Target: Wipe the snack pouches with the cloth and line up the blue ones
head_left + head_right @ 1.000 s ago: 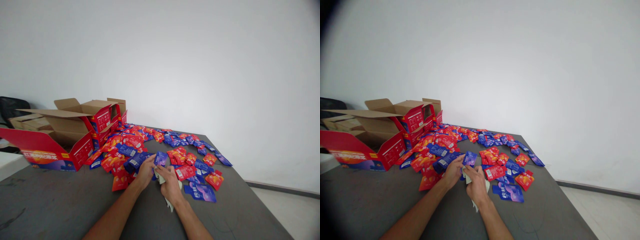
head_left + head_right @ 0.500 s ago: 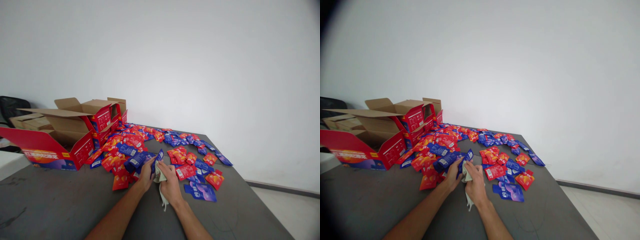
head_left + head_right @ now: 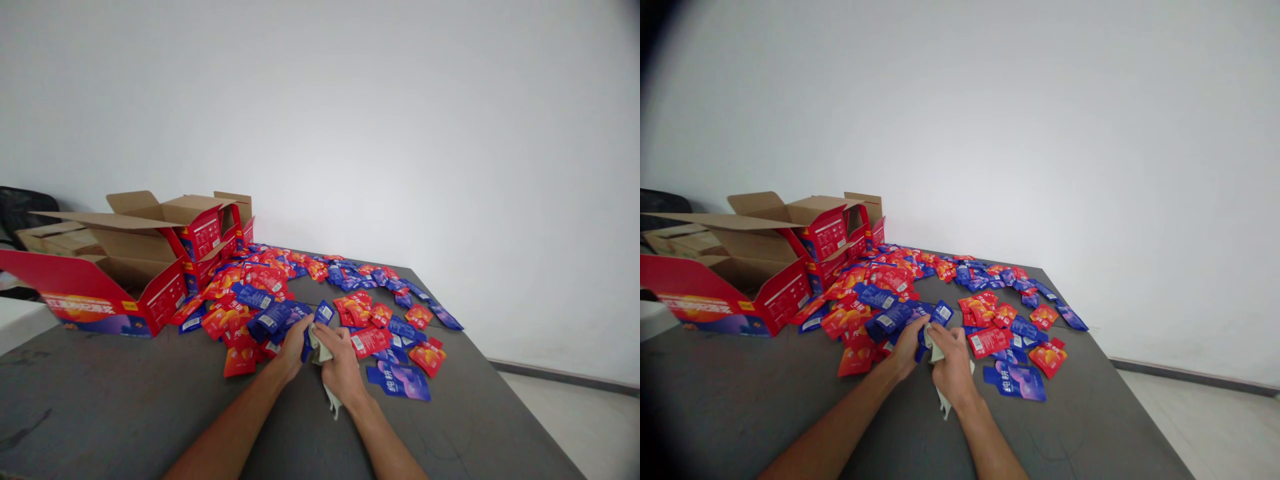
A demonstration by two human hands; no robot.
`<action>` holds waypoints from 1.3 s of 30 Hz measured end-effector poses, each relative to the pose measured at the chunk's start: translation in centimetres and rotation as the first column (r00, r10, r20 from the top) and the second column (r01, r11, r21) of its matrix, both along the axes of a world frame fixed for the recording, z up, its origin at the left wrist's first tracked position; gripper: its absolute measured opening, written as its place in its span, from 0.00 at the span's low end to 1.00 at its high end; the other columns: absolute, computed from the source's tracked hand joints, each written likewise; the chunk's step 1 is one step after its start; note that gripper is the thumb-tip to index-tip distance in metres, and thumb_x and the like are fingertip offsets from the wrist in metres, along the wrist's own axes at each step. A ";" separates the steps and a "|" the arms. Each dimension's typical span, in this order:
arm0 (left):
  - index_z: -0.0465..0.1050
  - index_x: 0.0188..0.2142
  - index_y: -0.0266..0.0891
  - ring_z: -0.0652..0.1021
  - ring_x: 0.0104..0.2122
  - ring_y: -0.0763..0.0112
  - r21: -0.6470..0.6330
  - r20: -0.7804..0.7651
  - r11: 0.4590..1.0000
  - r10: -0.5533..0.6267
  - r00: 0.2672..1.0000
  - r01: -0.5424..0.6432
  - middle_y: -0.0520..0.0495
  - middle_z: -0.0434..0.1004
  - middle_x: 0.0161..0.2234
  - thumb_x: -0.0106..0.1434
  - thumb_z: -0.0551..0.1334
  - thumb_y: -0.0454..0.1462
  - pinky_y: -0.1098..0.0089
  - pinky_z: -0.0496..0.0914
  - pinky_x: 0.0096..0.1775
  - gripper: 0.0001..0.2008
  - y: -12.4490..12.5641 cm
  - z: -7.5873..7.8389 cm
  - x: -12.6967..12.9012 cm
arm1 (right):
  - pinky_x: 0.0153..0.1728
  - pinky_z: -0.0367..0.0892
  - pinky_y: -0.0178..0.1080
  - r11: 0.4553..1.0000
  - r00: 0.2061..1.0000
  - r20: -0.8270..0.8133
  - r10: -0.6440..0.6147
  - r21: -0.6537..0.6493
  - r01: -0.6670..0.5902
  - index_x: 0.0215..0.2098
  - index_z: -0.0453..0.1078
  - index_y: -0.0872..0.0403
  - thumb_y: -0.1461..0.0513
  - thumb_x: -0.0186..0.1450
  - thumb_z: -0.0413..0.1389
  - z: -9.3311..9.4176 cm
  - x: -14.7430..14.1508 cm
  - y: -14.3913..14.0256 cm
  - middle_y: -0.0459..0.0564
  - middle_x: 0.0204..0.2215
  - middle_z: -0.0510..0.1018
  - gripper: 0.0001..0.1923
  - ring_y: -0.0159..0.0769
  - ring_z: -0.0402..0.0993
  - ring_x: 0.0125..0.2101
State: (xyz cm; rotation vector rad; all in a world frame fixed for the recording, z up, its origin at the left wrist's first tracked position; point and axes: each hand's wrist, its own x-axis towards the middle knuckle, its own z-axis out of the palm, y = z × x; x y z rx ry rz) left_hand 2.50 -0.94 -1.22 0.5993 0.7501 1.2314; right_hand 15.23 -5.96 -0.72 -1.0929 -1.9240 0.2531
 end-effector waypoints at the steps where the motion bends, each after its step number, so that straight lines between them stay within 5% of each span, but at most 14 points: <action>1: 0.74 0.30 0.36 0.80 0.33 0.63 0.025 -0.024 1.000 0.015 1.000 -0.015 0.46 0.80 0.28 0.55 0.67 0.46 0.67 0.73 0.38 0.15 0.2 0.0 -0.1 | 0.49 0.65 0.47 1.000 1.000 0.013 0.018 -0.002 -0.018 0.58 0.71 0.47 0.78 0.48 0.46 0.2 -0.2 -0.1 0.49 0.57 0.73 0.43 0.42 0.69 0.48; 4: 0.77 0.38 0.36 0.79 0.43 0.60 0.246 -0.246 0.968 0.107 0.963 -0.045 0.43 0.81 0.39 0.57 0.65 0.46 0.64 0.71 0.48 0.15 0.3 0.5 -0.4 | 0.49 0.65 0.46 1.000 1.000 0.008 -0.020 -0.008 0.021 0.58 0.71 0.47 0.78 0.48 0.46 0.6 -0.2 -0.3 0.48 0.57 0.74 0.43 0.42 0.69 0.47; 6: 0.76 0.47 0.39 0.76 0.51 0.59 0.454 -0.460 0.890 0.268 0.847 -0.035 0.42 0.79 0.48 0.59 0.65 0.43 0.61 0.66 0.55 0.18 0.3 1.4 -1.0 | 0.48 0.66 0.46 0.997 0.998 -0.002 -0.070 -0.014 0.070 0.58 0.70 0.47 0.78 0.49 0.45 0.6 0.1 -0.2 0.48 0.57 0.73 0.42 0.41 0.69 0.46; 9: 0.73 0.54 0.43 0.70 0.57 0.55 0.688 -0.612 0.725 0.574 0.545 0.010 0.42 0.74 0.55 0.59 0.65 0.40 0.57 0.58 0.62 0.22 0.4 2.6 -2.7 | 0.47 0.67 0.48 0.992 0.991 -0.026 -0.129 -0.006 0.129 0.57 0.72 0.48 0.77 0.50 0.46 0.3 0.6 0.2 0.49 0.56 0.74 0.40 0.43 0.69 0.45; 11: 0.74 0.52 0.43 0.67 0.60 0.53 0.747 -0.642 0.662 0.699 0.315 0.052 0.41 0.72 0.57 0.61 0.62 0.38 0.55 0.54 0.64 0.18 0.9 2.9 -4.2 | 0.47 0.67 0.49 0.989 0.988 -0.039 -0.148 0.000 0.148 0.56 0.72 0.48 0.77 0.49 0.47 -0.1 0.8 0.4 0.49 0.55 0.75 0.40 0.44 0.69 0.45; 14: 0.77 0.48 0.38 0.63 0.63 0.49 0.743 -0.667 0.664 0.745 0.011 0.082 0.36 0.70 0.58 0.63 0.57 0.34 0.49 0.48 0.65 0.15 1.8 2.5 -6.0 | 0.47 0.68 0.48 0.986 0.986 -0.025 -0.164 -0.009 0.164 0.55 0.73 0.48 0.77 0.48 0.47 -0.5 0.7 0.7 0.48 0.54 0.76 0.40 0.43 0.70 0.43; 16: 0.78 0.45 0.35 0.63 0.63 0.47 0.710 -0.688 0.694 0.720 -0.093 0.121 0.32 0.71 0.57 0.62 0.56 0.32 0.47 0.46 0.65 0.15 2.3 1.8 -6.4 | 0.46 0.68 0.47 0.982 0.982 -0.015 -0.188 -0.017 0.187 0.54 0.74 0.49 0.77 0.47 0.47 -0.8 0.6 0.8 0.48 0.54 0.76 0.40 0.42 0.70 0.42; 18: 0.78 0.45 0.36 0.63 0.63 0.47 0.686 -0.702 0.710 0.704 -0.111 0.159 0.33 0.72 0.56 0.62 0.56 0.31 0.46 0.46 0.65 0.15 2.5 1.1 -6.0 | 0.46 0.69 0.46 0.975 0.975 -0.019 -0.223 -0.016 0.223 0.54 0.74 0.50 0.77 0.47 0.47 -0.9 0.7 0.9 0.48 0.53 0.77 0.39 0.43 0.70 0.41; 20: 0.78 0.45 0.38 0.63 0.63 0.49 0.680 -0.714 0.707 0.699 -0.045 0.196 0.36 0.72 0.56 0.62 0.56 0.31 0.48 0.48 0.65 0.15 2.4 0.6 -4.9 | 0.45 0.69 0.46 0.961 0.960 -0.030 -0.277 -0.002 0.277 0.53 0.75 0.50 0.77 0.47 0.47 -1.1 1.1 1.1 0.48 0.52 0.78 0.38 0.44 0.70 0.41; 24: 0.77 0.48 0.39 0.62 0.64 0.52 0.668 -0.744 0.682 0.596 0.304 0.297 0.37 0.70 0.59 0.63 0.56 0.33 0.50 0.48 0.65 0.17 1.4 -0.2 -1.5 | 0.44 0.68 0.46 0.906 0.907 -0.035 -0.421 0.028 0.422 0.53 0.75 0.51 0.75 0.47 0.48 -0.8 2.5 1.3 0.50 0.46 0.80 0.37 0.46 0.68 0.39; 26: 0.72 0.56 0.41 0.59 0.66 0.54 0.634 -0.771 0.657 0.495 0.401 0.408 0.39 0.65 0.63 0.64 0.55 0.34 0.50 0.47 0.66 0.21 0.7 -0.5 0.1 | 0.43 0.67 0.47 0.877 0.877 -0.015 -0.480 0.028 0.480 0.52 0.75 0.52 0.75 0.47 0.49 -0.3 3.3 1.3 0.52 0.45 0.80 0.36 0.47 0.67 0.38; 30: 0.56 0.67 0.46 0.52 0.69 0.54 0.481 -0.873 0.535 0.366 0.322 0.695 0.43 0.55 0.68 0.65 0.53 0.35 0.46 0.44 0.66 0.30 -0.6 -1.0 2.2 | 0.41 0.65 0.47 0.836 0.837 0.001 -0.548 0.034 0.548 0.50 0.77 0.53 0.73 0.50 0.51 0.4 4.4 1.4 0.54 0.41 0.81 0.30 0.49 0.66 0.37; 33: 0.56 0.67 0.50 0.53 0.68 0.48 0.381 -0.915 0.468 0.317 0.251 0.798 0.43 0.56 0.68 0.67 0.51 0.38 0.39 0.42 0.64 0.28 -1.2 -1.5 2.8 | 0.39 0.64 0.45 0.821 0.822 -0.018 -0.569 0.050 0.569 0.48 0.77 0.52 0.72 0.51 0.52 0.3 4.6 1.4 0.53 0.38 0.81 0.29 0.48 0.66 0.36; 39: 0.64 0.63 0.51 0.59 0.65 0.41 0.346 -0.922 0.517 0.342 0.181 0.783 0.42 0.63 0.65 0.67 0.53 0.42 0.33 0.40 0.61 0.25 -1.1 -2.0 2.3 | 0.36 0.64 0.44 0.830 0.833 -0.019 -0.553 0.071 0.553 0.46 0.77 0.51 0.72 0.50 0.52 -0.4 4.4 1.6 0.54 0.34 0.80 0.28 0.49 0.66 0.36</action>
